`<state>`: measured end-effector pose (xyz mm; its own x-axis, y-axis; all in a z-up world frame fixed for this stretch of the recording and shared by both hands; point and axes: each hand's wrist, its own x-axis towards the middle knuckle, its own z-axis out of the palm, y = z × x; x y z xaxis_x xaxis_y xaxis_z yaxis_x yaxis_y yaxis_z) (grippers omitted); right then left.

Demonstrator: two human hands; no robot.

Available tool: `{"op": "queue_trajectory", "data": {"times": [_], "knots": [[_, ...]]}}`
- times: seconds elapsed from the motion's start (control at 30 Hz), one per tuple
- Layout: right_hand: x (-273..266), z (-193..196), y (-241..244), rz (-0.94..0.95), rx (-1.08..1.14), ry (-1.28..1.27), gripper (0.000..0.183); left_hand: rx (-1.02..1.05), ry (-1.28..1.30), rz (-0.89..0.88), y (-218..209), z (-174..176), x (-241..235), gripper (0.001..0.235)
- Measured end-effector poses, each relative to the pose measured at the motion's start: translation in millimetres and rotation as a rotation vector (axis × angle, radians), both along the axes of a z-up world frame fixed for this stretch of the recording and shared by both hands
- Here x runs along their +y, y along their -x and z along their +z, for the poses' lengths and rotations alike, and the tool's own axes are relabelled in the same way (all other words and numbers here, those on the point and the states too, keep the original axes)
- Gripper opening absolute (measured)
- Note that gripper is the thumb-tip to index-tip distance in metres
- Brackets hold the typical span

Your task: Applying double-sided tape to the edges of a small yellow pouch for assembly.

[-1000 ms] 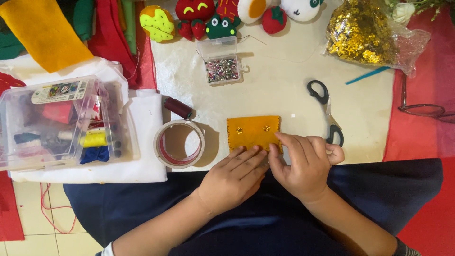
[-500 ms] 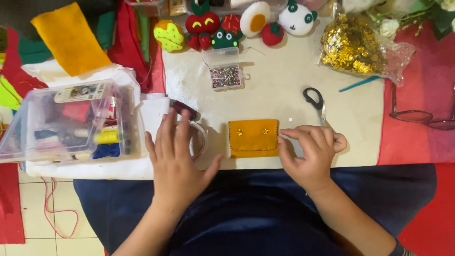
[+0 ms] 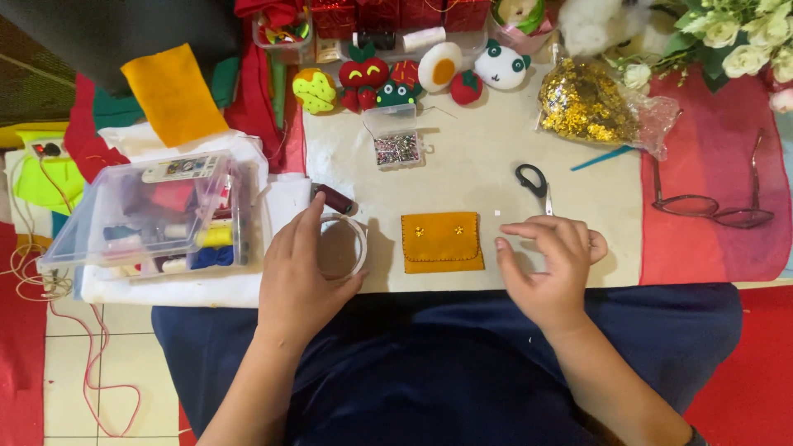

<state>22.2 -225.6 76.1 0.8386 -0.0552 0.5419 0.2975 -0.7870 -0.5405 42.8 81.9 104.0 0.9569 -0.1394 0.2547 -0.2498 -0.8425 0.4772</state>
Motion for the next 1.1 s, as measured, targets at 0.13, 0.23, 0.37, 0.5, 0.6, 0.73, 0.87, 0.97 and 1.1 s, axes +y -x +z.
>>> {"op": "queue_trajectory", "data": {"times": [0.13,0.23,0.37,0.5,0.6,0.73,0.87,0.97,1.1], "knots": [[-10,15,6,-0.017,0.066,-0.15,0.016,0.049,0.619,-0.069,17,33,-1,0.115],[-17,25,12,-0.031,0.057,-0.156,0.014,0.204,1.023,-0.418,39,53,3,0.102],[-61,11,4,-0.129,0.02,0.089,0.029,0.396,1.405,-0.536,62,70,-14,0.104],[-82,-5,11,-0.322,0.466,0.362,0.04,0.742,2.041,-0.653,77,60,-26,0.082],[-79,-22,13,-0.386,0.628,0.412,0.057,0.763,2.067,-0.674,87,61,-31,0.072],[-96,-54,10,-0.439,0.662,0.499,0.035,0.783,2.049,-0.713,99,69,-34,0.068],[-106,-26,16,-0.46,0.744,0.449,0.034,0.755,2.033,-0.741,110,77,-29,0.069],[-124,-23,20,-0.409,0.705,0.175,0.016,0.772,2.045,-0.745,117,80,-23,0.07],[-127,-44,27,-0.261,0.551,0.331,0.031,0.746,2.073,-0.817,123,82,-20,0.07]]}}
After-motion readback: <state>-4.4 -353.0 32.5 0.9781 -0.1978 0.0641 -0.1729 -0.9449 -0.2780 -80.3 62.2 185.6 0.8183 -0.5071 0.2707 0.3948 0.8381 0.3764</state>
